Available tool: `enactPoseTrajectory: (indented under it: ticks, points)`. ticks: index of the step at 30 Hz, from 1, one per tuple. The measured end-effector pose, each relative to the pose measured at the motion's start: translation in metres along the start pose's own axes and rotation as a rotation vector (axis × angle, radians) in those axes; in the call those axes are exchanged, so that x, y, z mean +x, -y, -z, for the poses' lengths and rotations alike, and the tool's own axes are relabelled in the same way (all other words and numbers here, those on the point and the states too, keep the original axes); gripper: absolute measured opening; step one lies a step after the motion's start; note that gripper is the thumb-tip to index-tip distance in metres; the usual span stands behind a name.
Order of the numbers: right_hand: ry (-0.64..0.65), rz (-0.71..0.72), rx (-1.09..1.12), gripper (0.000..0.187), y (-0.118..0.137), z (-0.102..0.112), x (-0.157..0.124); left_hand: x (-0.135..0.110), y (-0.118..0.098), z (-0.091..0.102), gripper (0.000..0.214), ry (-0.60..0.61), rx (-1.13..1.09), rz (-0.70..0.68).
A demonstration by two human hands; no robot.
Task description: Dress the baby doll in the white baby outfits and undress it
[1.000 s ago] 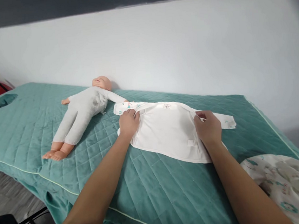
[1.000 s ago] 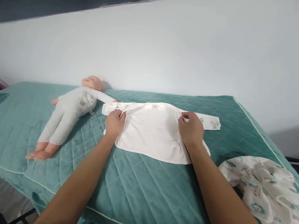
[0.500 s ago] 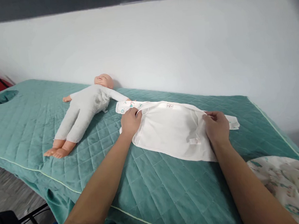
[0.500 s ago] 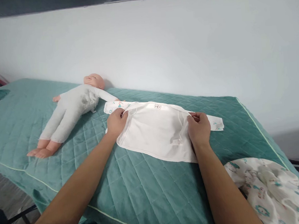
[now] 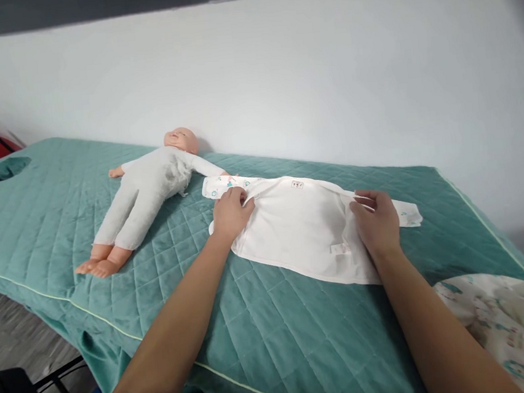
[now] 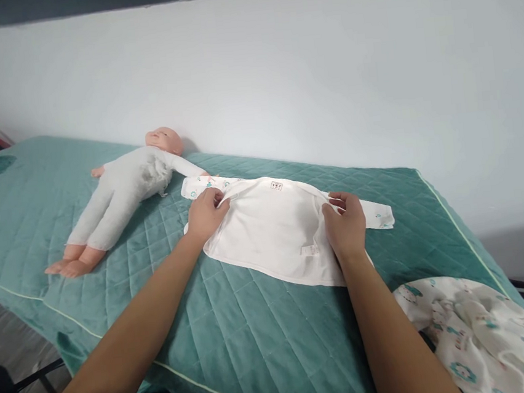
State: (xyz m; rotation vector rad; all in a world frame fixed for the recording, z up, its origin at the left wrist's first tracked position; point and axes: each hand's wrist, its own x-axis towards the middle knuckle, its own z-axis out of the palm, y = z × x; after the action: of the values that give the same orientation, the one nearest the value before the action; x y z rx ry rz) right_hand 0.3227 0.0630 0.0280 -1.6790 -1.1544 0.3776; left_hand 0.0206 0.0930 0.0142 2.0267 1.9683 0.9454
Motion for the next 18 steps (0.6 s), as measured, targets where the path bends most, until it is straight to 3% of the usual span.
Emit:
enactPoseTrajectory:
  ticks: [5, 12, 15, 18]
  points:
    - [0.0, 0.16, -0.066, 0.028, 0.0, 0.0, -0.004, 0.001, 0.003, -0.001, 0.013, 0.008, -0.032, 0.003]
    - [-0.017, 0.665, -0.235, 0.023, 0.028, 0.009, -0.026, 0.001, 0.003, -0.001, 0.014, 0.019, -0.044, -0.037]
    - [0.104, 0.726, -0.225, 0.025, 0.037, 0.0, -0.042, 0.0, 0.003, -0.001, 0.015, 0.006, -0.06, -0.053]
    - [0.291, 0.639, -0.265, 0.035, 0.037, -0.019, -0.06, 0.0, 0.005, -0.003, 0.016, -0.012, -0.066, -0.072]
